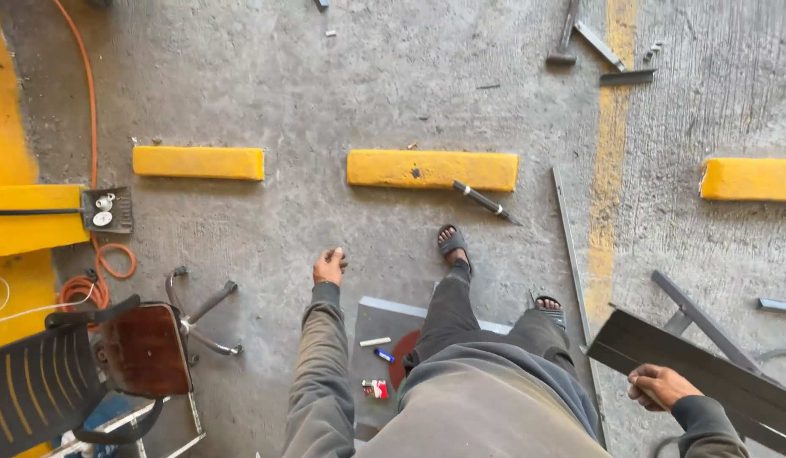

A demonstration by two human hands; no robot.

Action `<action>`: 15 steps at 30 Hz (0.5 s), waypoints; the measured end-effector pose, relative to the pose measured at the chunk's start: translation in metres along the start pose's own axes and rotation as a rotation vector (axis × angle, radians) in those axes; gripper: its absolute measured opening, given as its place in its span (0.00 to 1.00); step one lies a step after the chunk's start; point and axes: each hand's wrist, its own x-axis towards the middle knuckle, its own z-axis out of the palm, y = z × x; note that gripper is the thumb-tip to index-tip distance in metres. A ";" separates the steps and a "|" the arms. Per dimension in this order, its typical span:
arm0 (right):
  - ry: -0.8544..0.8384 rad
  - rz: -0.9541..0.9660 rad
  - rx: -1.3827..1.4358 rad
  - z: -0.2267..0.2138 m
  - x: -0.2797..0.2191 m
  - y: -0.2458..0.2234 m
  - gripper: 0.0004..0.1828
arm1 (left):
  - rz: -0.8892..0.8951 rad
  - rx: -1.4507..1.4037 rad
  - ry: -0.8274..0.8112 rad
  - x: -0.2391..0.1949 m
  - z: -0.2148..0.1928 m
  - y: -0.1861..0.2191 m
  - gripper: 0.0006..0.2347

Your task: Measuring and marking metal beams using a tape measure and a combination square on a concrete floor.

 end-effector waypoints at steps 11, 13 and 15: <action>0.135 -0.011 -0.621 0.047 0.076 -0.134 0.18 | -0.200 -0.054 -0.228 -0.001 0.037 -0.023 0.24; 0.158 0.026 -0.582 0.061 0.058 -0.188 0.19 | -0.289 -0.042 -0.223 0.001 0.030 -0.025 0.24; 0.178 0.062 -0.540 0.070 0.055 -0.250 0.20 | -0.379 -0.026 -0.216 0.018 0.022 -0.011 0.24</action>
